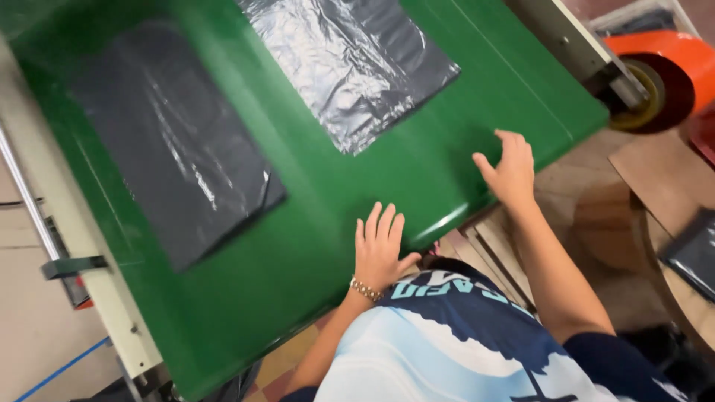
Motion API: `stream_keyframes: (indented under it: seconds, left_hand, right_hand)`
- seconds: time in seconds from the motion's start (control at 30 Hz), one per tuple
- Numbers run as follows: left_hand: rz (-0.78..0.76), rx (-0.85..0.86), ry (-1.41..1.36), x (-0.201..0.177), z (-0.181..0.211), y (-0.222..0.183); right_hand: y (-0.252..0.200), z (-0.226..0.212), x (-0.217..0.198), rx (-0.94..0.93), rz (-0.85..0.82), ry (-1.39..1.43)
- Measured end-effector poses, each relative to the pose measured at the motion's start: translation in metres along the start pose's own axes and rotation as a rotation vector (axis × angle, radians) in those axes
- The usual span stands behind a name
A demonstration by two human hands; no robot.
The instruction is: Picking up plastic bags from a conveyor belt, folding them into rectangles, and stacking them in a crate.
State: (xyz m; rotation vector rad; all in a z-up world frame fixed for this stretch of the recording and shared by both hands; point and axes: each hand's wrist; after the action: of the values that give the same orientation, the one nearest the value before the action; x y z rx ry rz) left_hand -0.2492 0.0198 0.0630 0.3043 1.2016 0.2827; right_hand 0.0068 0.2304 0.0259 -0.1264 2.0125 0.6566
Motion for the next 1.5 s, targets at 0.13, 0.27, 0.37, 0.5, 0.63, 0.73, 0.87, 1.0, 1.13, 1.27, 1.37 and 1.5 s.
stream_keyframes:
  seconds: [0.13, 0.27, 0.37, 0.5, 0.63, 0.73, 0.87, 1.0, 1.13, 1.27, 1.37, 1.5]
  left_hand:
    - [-0.081, 0.030, 0.139, 0.029, 0.011, 0.002]
    - [-0.025, 0.062, 0.139, 0.051, 0.015, -0.005]
    - [0.058, 0.091, 0.047, 0.063, 0.014, -0.008]
    - [0.162, 0.159, -0.056, 0.072, 0.014, -0.004]
    - [0.135, 0.204, -0.172, 0.097, 0.000, -0.009]
    - [0.024, 0.181, -0.282, 0.098, -0.003, -0.015]
    - [-0.359, 0.141, -0.625, 0.038, -0.005, 0.004]
    - [-0.604, 0.001, -0.769, -0.032, -0.018, 0.052]
    - [-0.347, -0.252, -0.834, -0.047, -0.064, 0.101]
    - [0.053, -0.604, -0.695, -0.013, -0.152, 0.162]
    - [0.075, -0.832, -0.470, 0.021, -0.214, 0.208]
    - [0.001, -0.909, -0.162, 0.060, -0.254, 0.242]
  right_hand:
    - [0.007, 0.008, -0.006, 0.059, -0.007, -0.053]
    - [0.009, 0.016, -0.009, 0.172, -0.082, -0.220]
    - [-0.003, 0.026, -0.018, 0.193, -0.129, -0.373]
    - [-0.011, 0.030, -0.037, 0.453, -0.271, -0.117]
    - [-0.021, 0.033, -0.038, 0.586, -0.230, -0.070]
    - [-0.046, 0.054, -0.030, 0.732, -0.185, 0.108]
    - [-0.071, 0.046, -0.043, 0.736, -0.210, 0.545]
    - [-0.024, 0.025, -0.096, 0.845, -0.143, 0.915]
    - [0.062, 0.031, -0.078, 0.621, -0.308, 1.047]
    - [0.193, 0.003, -0.014, 0.572, -0.450, 1.394]
    - [0.268, -0.013, 0.056, 0.451, -0.645, 1.257]
    - [0.317, -0.008, 0.148, 0.500, -0.691, 1.142]
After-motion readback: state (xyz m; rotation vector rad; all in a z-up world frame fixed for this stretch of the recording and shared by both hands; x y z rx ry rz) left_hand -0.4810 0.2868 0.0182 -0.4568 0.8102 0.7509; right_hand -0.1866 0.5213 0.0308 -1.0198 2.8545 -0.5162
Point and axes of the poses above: each hand's wrist, its own y-axis towards the middle knuckle, its own x-axis out of the palm, z = x × y, and after that the axes turned 10 degrees about -x, right-handed
